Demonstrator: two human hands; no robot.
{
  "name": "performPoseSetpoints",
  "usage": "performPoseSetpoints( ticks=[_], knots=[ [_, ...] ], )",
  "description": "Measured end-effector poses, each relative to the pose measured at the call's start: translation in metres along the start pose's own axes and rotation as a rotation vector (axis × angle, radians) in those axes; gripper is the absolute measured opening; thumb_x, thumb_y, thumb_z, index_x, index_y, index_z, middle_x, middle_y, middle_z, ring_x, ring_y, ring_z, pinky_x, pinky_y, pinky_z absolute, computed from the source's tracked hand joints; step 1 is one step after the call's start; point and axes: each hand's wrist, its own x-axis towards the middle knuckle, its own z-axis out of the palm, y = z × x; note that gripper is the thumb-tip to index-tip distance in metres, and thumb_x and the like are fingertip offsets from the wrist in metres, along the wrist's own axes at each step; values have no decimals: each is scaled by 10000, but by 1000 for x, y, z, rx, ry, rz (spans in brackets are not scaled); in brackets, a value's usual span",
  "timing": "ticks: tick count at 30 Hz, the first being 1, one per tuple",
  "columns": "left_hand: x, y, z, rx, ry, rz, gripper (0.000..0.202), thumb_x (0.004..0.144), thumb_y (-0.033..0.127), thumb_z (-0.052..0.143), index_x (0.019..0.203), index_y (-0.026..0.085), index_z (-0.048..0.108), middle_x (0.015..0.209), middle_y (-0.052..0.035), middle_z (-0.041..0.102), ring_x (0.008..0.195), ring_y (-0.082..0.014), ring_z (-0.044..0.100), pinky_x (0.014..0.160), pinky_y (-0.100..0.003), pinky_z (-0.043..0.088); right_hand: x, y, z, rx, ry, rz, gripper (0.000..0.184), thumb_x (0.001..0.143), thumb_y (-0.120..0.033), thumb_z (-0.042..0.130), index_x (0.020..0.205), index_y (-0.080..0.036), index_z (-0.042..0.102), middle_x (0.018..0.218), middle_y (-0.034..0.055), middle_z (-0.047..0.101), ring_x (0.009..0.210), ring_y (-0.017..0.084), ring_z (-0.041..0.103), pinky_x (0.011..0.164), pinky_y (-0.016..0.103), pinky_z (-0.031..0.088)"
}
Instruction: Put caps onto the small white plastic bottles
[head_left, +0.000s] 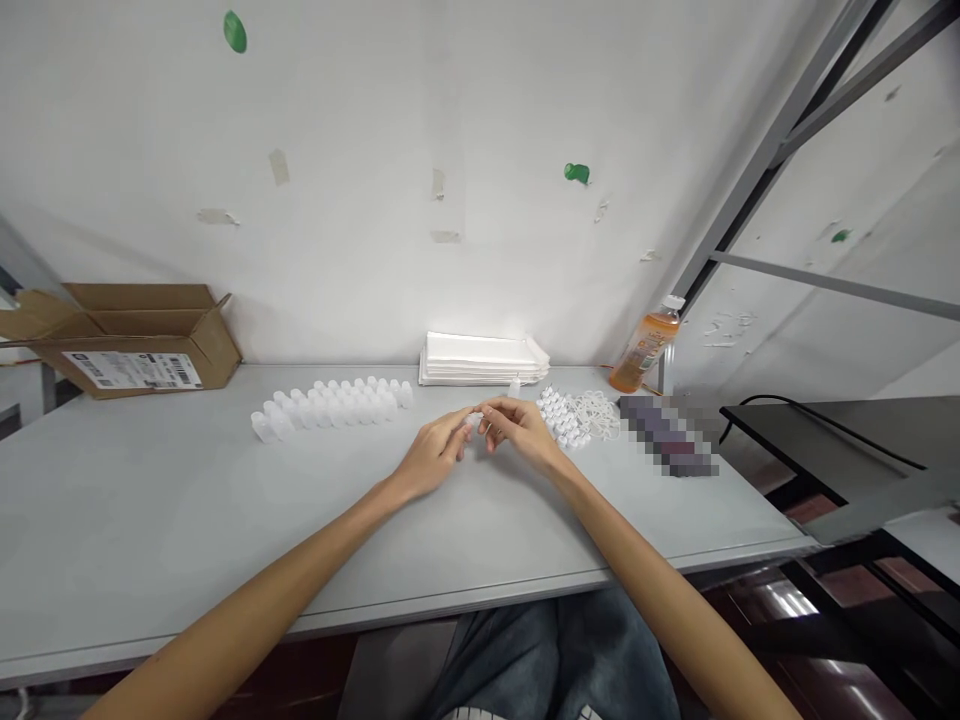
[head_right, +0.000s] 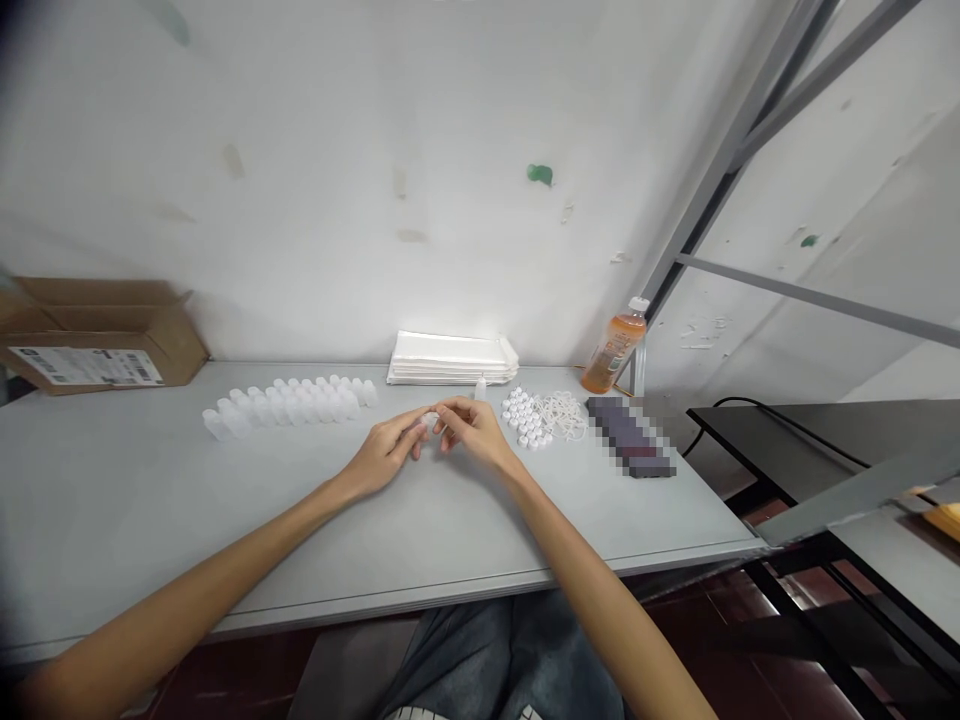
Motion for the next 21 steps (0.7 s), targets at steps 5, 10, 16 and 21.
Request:
performPoseSetpoints(
  ticks=[5,10,16,21],
  knots=[
    [2,-7,-3,-343,-16,-168,454,929,482,428,1226,165,562,824,-35,601,565,-108,486,536,-247,417,2,-3,-7,-22,92,-19,354,732,-467,716,898,-157,681,743,27,655,534,104,582,501,254,502],
    [3,2,-7,-623,-35,-279,395,866,468,536,1102,155,590,815,-39,542,638,-119,499,479,-216,384,2,-5,-10,-46,101,-26,338,719,-456,721,882,-162,679,744,25,649,521,97,559,473,248,487],
    [1,10,-11,-881,-1,-340,248,814,374,648,947,197,535,652,55,372,539,-75,379,475,-199,349,-2,-3,-5,-108,-101,1,297,762,-435,684,837,-148,679,706,13,627,510,83,528,479,228,456],
    [0,8,-10,-923,-84,-368,271,822,405,653,888,208,480,634,66,370,491,-69,390,461,-205,351,-1,-4,-7,-109,-84,-6,309,762,-452,680,847,-154,681,710,12,630,507,86,521,481,236,451]
  ],
)
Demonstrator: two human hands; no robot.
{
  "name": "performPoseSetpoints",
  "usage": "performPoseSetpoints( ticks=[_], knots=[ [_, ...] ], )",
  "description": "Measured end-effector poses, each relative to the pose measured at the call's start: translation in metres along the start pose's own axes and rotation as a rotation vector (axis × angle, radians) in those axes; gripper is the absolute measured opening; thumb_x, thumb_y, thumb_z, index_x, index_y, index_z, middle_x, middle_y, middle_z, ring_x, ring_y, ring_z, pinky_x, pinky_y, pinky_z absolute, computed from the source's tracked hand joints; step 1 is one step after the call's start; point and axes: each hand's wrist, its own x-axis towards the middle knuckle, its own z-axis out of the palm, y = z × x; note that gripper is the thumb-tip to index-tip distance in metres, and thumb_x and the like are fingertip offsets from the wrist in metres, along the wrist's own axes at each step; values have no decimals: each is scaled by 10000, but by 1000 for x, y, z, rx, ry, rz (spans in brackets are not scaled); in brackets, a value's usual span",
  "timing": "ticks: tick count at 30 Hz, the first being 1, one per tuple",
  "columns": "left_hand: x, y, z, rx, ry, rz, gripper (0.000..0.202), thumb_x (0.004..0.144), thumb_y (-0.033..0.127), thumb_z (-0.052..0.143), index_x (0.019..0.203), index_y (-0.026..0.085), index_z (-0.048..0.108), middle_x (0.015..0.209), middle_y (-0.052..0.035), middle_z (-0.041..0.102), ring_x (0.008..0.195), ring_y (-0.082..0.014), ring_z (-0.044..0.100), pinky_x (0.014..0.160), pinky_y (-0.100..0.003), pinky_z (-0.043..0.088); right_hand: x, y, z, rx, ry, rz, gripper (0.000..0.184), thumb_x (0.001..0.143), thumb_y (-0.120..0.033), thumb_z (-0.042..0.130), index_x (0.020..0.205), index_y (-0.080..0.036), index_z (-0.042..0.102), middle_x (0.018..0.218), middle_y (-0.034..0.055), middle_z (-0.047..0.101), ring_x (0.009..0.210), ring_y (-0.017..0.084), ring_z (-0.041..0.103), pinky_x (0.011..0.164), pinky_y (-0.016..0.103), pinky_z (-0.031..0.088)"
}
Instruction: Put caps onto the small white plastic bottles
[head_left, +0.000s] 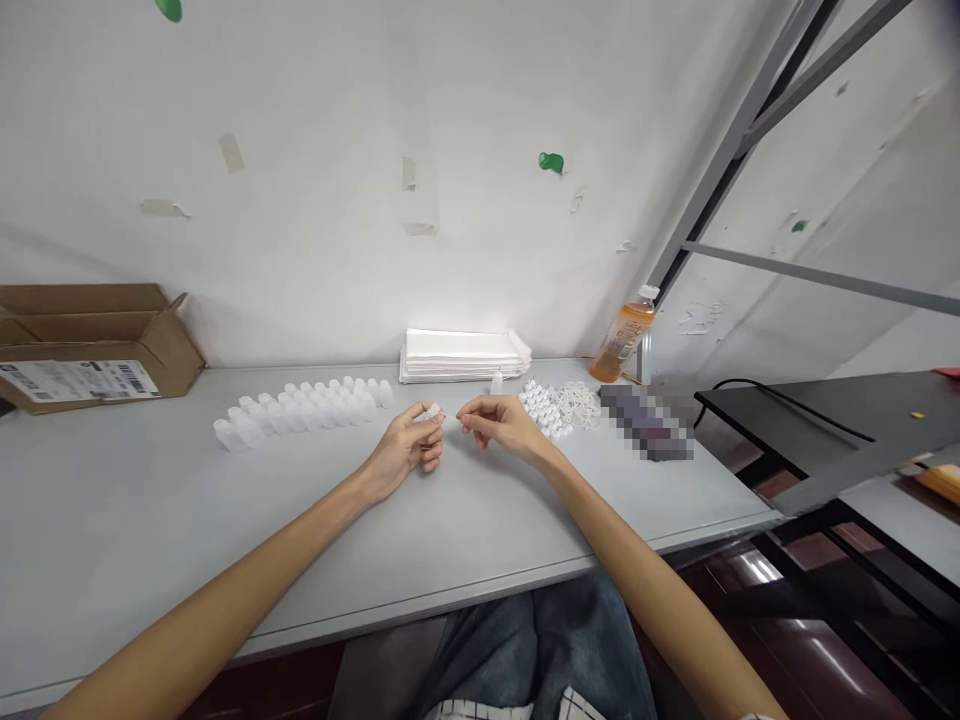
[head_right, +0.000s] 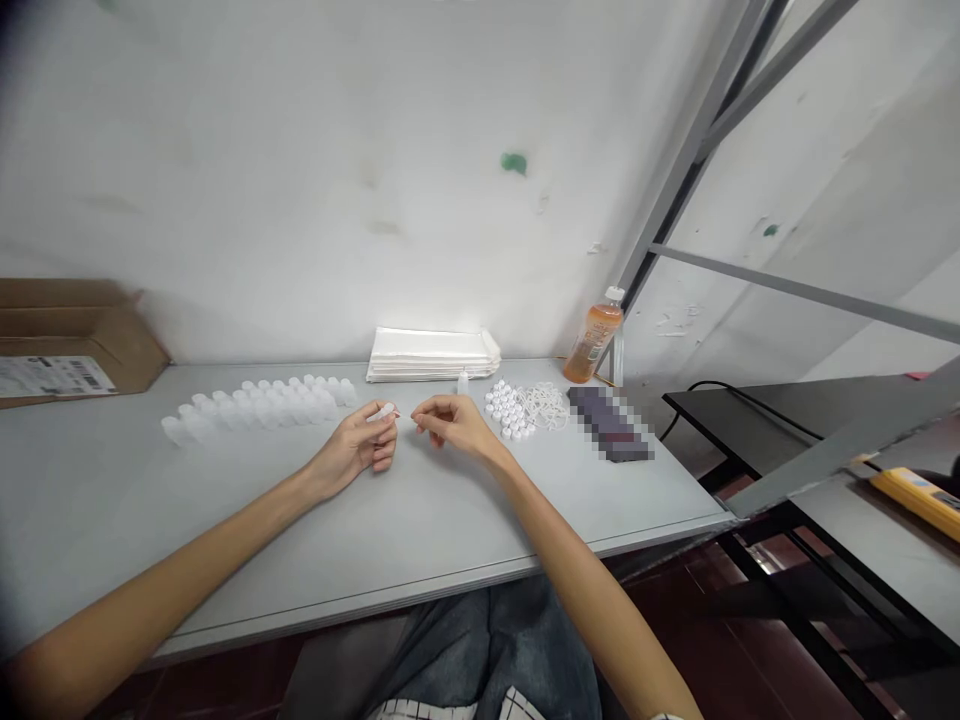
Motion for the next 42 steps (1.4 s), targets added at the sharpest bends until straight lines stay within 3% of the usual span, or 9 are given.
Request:
performPoseSetpoints(
  ticks=[6,12,15,19,23,26,29,35,42],
  knots=[
    [2,-3,3,67,3,49,366,858,492,588,1069,199,536,824,-19,532,552,-92,467,443,-224,380,-2,-6,-11,-68,39,-5,254,754,-405,695,799,-156,697,674,8,635,473,77,508,471,228,428],
    [2,0,5,12,62,43,329,860,495,582,1017,207,561,1026,-54,555,633,-87,494,446,-191,340,-2,-1,-3,-59,-75,19,250,761,-396,678,794,-149,691,679,15,643,470,79,505,463,224,420],
    [-1,3,7,-28,66,21,303,853,471,599,995,207,553,981,-35,552,605,-73,467,442,-180,305,0,6,7,-72,-140,23,238,770,-383,655,768,-146,679,670,7,632,455,76,488,442,220,406],
    [-2,6,4,0,54,-2,312,862,485,578,980,199,538,731,30,437,521,-57,366,441,-178,255,0,9,13,-141,-149,31,224,780,-364,636,740,-147,677,648,9,635,447,83,481,447,228,386],
    [2,7,-6,188,83,12,350,855,506,571,943,167,556,642,61,292,496,-56,266,442,-191,216,-1,2,0,-362,-78,-10,229,805,-361,627,712,-160,689,612,12,638,472,99,492,501,243,380],
    [3,5,-10,338,50,4,395,867,527,524,1027,168,565,657,52,306,510,-70,261,452,-207,204,-2,-2,-23,-714,207,-115,175,827,-287,607,722,-185,701,698,20,681,591,120,545,599,251,375],
    [0,2,-9,558,-24,28,409,911,521,407,1089,186,558,679,33,378,543,-97,317,491,-232,245,-2,2,-45,-1049,456,-45,166,845,-250,570,798,-208,723,825,28,704,712,145,584,603,249,327],
    [-5,-3,-2,1181,-53,229,342,938,376,331,1197,226,496,776,4,539,693,-174,477,684,-296,349,4,15,-52,-1354,372,122,265,886,-334,509,966,-231,739,944,62,698,765,171,603,574,257,282],
    [-7,-1,-2,1272,-81,250,343,952,330,278,1219,221,462,687,21,498,639,-184,478,659,-290,344,9,13,-40,-1412,295,100,293,875,-231,445,822,-209,732,854,56,697,733,164,594,555,279,221]
  ],
)
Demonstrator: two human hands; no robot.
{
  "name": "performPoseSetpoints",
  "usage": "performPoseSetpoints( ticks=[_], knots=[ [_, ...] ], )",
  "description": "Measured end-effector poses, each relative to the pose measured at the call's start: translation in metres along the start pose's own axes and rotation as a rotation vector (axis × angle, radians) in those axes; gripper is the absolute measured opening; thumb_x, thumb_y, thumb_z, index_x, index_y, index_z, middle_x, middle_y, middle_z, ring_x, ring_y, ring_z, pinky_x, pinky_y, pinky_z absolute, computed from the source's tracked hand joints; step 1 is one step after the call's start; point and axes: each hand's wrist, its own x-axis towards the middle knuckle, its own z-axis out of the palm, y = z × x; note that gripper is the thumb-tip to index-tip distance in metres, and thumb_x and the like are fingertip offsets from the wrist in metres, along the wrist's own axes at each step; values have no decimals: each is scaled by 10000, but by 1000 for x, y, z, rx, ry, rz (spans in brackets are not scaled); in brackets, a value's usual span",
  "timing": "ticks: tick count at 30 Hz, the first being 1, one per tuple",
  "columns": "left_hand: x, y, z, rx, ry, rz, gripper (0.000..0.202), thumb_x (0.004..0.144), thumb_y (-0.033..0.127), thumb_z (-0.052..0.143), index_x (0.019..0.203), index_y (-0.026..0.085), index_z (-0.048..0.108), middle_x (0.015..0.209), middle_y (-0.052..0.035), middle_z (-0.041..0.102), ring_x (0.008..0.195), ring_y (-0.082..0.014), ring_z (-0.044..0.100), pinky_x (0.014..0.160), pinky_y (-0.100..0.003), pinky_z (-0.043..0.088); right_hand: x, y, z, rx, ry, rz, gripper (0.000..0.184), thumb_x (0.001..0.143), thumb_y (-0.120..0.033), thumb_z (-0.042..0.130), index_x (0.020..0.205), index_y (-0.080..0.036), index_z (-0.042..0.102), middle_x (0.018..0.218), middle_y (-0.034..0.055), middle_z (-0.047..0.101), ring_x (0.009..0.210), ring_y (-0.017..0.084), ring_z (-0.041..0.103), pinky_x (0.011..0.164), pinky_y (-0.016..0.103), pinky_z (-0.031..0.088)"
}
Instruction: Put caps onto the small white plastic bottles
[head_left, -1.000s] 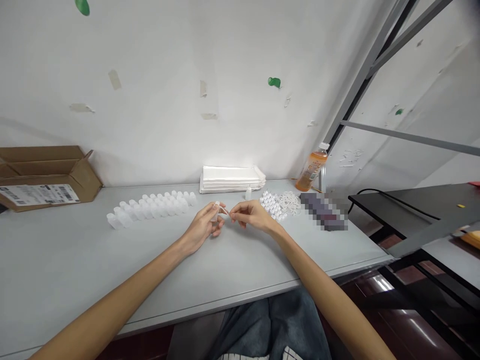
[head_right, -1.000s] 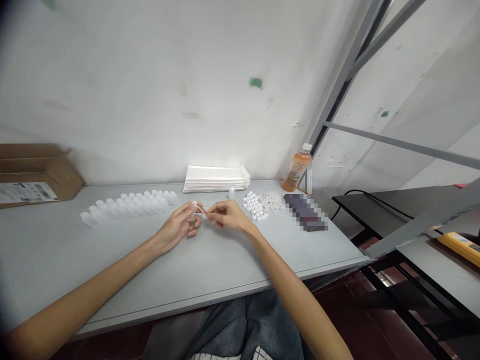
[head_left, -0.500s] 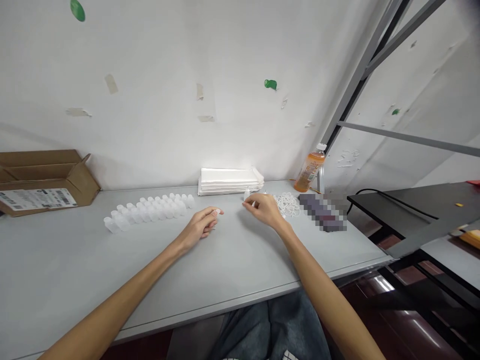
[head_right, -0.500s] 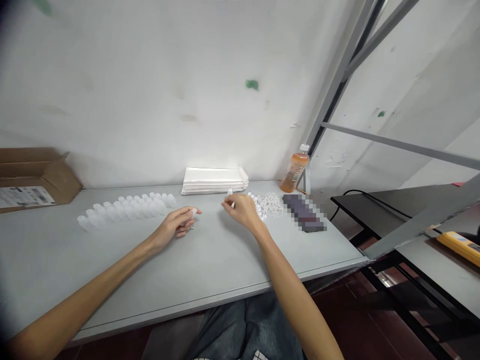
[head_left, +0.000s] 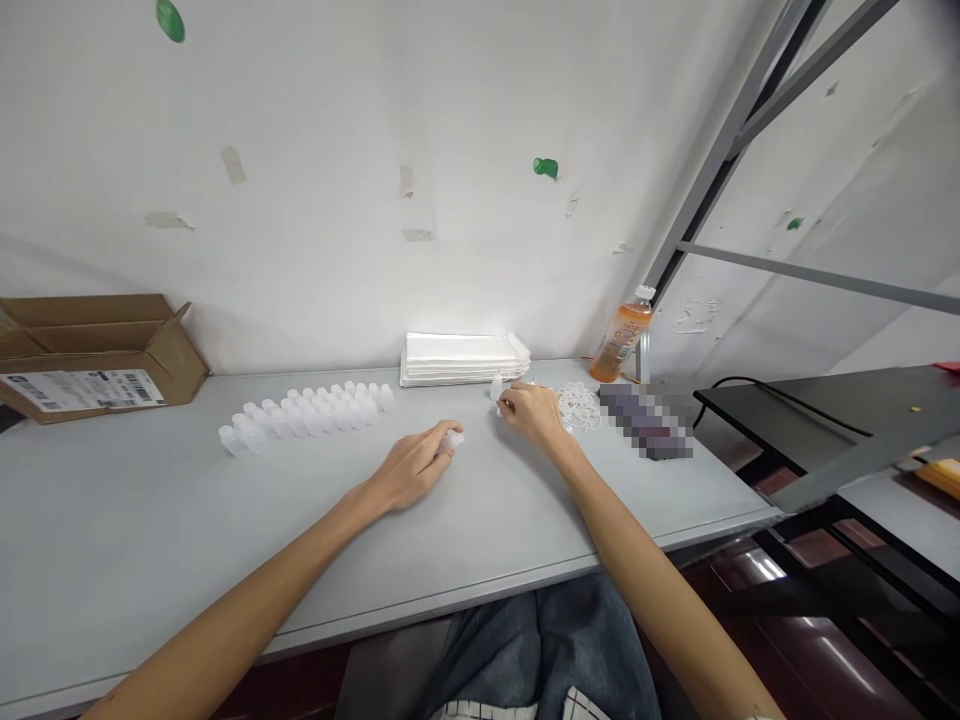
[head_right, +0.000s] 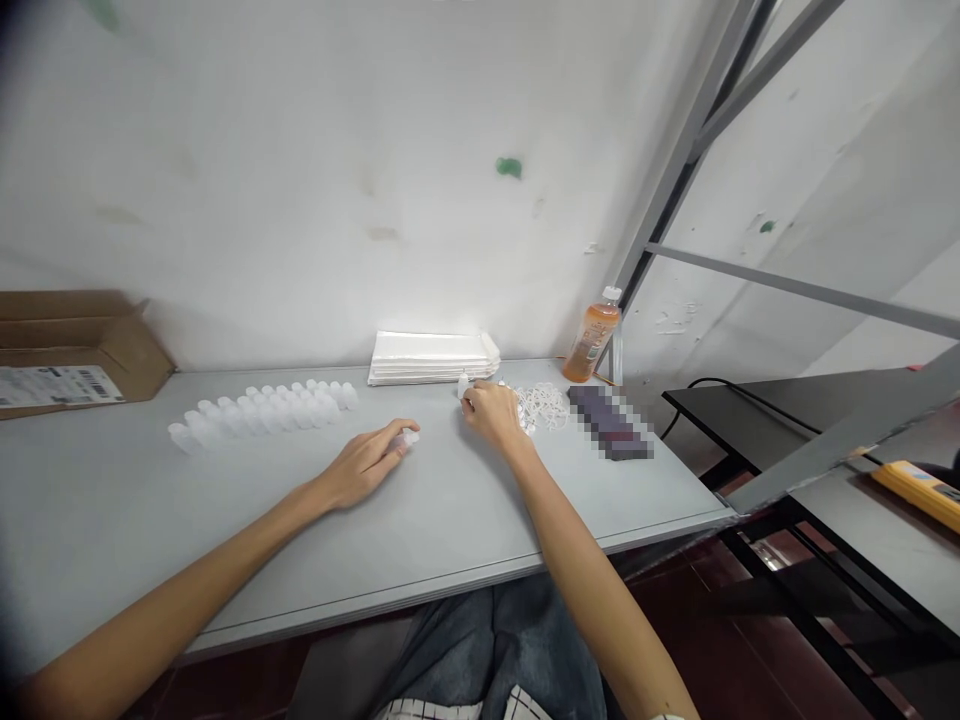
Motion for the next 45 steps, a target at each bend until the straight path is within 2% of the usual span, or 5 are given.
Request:
performPoseSetpoints(
  ticks=[12,19,22,39,45],
  knots=[
    [1,1,0,5,-23,-28,437,954,360,279,1339,231,441,789,-11,578,714,-204,520,699,-307,363,-11,-15,3,146,-143,-155,156,792,-197,537,730,-163,676,731,73,683,661,170,582,559,268,277],
    [2,-4,-2,-201,-19,-114,511,960,414,274,1433,243,366,716,13,515,736,-189,518,702,-293,370,-15,-25,-18,1146,-347,-110,202,792,-332,632,880,-155,676,713,33,655,658,151,611,523,240,431],
    [3,-5,-1,-248,-8,-132,521,959,421,278,1435,229,363,702,18,499,700,-177,498,669,-279,356,-17,-32,-19,1352,-410,-94,283,708,-350,728,897,-145,681,707,30,656,631,145,606,518,253,471],
    [2,-4,-2,-260,-13,-91,441,961,378,280,1352,242,433,650,38,442,616,-155,428,620,-272,307,-16,-37,-5,1484,-463,-58,341,659,-353,784,899,-122,713,735,54,694,655,172,653,674,354,556],
    [3,-3,-1,-542,-28,-116,437,933,366,361,1331,211,453,645,48,376,581,-121,339,561,-255,267,-17,-37,-12,1454,-415,-88,297,664,-329,777,874,-124,732,723,52,702,674,183,667,734,371,543]
  ],
)
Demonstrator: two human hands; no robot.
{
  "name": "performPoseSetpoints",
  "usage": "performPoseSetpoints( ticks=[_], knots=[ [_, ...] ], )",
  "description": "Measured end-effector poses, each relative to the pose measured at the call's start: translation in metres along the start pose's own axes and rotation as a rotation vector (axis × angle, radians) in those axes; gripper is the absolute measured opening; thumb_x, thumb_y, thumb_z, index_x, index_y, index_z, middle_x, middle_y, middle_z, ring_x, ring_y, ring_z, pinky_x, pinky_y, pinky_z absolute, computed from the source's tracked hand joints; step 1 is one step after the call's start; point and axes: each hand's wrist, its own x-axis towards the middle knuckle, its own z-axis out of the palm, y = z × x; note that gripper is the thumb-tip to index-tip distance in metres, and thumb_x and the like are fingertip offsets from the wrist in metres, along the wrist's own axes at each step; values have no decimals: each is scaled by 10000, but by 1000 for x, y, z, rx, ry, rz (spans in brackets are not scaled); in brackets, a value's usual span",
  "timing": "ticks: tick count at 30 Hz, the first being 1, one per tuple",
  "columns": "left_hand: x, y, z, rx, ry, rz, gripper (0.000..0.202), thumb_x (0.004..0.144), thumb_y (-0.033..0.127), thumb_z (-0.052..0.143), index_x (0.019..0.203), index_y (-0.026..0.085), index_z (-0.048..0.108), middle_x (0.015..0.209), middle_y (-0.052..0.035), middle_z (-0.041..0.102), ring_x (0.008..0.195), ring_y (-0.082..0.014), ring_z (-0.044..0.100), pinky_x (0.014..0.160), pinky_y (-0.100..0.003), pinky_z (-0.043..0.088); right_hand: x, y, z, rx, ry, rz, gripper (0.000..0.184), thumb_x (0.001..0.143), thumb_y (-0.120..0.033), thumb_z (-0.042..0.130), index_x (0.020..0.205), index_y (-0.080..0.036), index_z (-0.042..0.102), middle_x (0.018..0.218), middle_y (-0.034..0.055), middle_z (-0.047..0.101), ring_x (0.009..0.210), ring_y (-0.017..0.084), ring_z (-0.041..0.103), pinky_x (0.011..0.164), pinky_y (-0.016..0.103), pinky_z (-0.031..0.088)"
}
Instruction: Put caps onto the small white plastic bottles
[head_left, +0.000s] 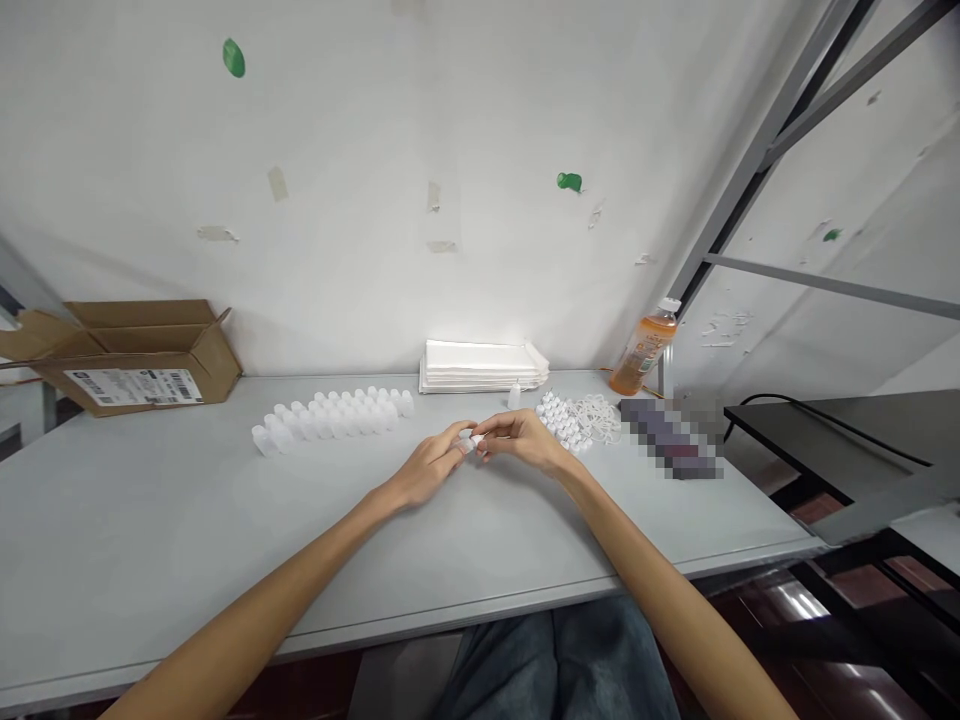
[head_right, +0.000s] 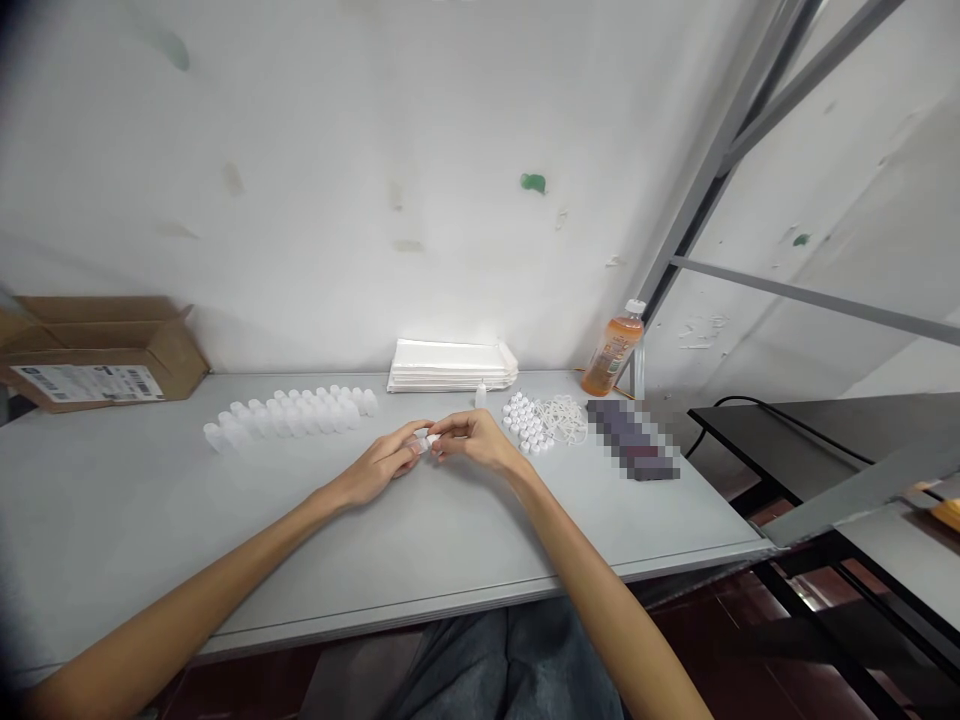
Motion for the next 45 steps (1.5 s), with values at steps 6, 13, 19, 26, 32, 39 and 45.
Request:
performPoseSetpoints(
  ticks=[6,13,19,26,32,39,45],
  knots=[
    [2,4,0,-348,-38,-125,466,878,352,439,1312,182,446,667,48,379,514,-78,266,481,-219,198,-2,-2,1,12,4,-10,304,657,-331,786,885,-136,735,746,48,710,694,184,673,762,380,542],
    [0,4,3,-213,-7,-73,506,906,438,429,1334,170,432,674,45,368,548,-94,310,500,-224,248,0,4,1,-56,-26,3,401,736,-510,710,831,-121,693,628,17,617,563,134,591,541,278,527],
    [-3,3,6,196,30,66,481,950,429,327,1367,205,413,677,32,463,604,-142,399,611,-269,333,2,10,5,-260,-27,36,530,847,-633,503,588,-171,490,509,-36,461,427,73,430,418,215,352],
    [-2,3,7,272,44,81,469,958,411,316,1368,201,401,665,38,465,598,-142,421,606,-262,333,-2,2,3,-319,92,-35,483,886,-591,468,737,-153,605,630,4,567,506,100,525,444,214,407],
    [-2,3,7,265,52,90,461,944,397,343,1359,213,417,742,9,583,650,-161,500,650,-280,389,-5,-5,-2,-110,-91,5,411,725,-492,726,933,-142,664,760,49,661,636,162,639,512,264,530],
    [-4,3,10,308,63,81,483,954,407,313,1377,200,419,847,-37,663,843,-225,607,791,-339,431,-2,4,5,-125,-105,98,465,787,-590,620,684,-136,599,515,2,576,449,126,580,455,249,493],
    [-4,5,9,330,66,100,486,968,426,308,1393,213,408,895,-48,672,924,-245,616,834,-351,427,-2,2,7,-176,-39,69,480,806,-611,575,653,-156,550,550,-17,524,441,96,528,366,201,398]
  ],
)
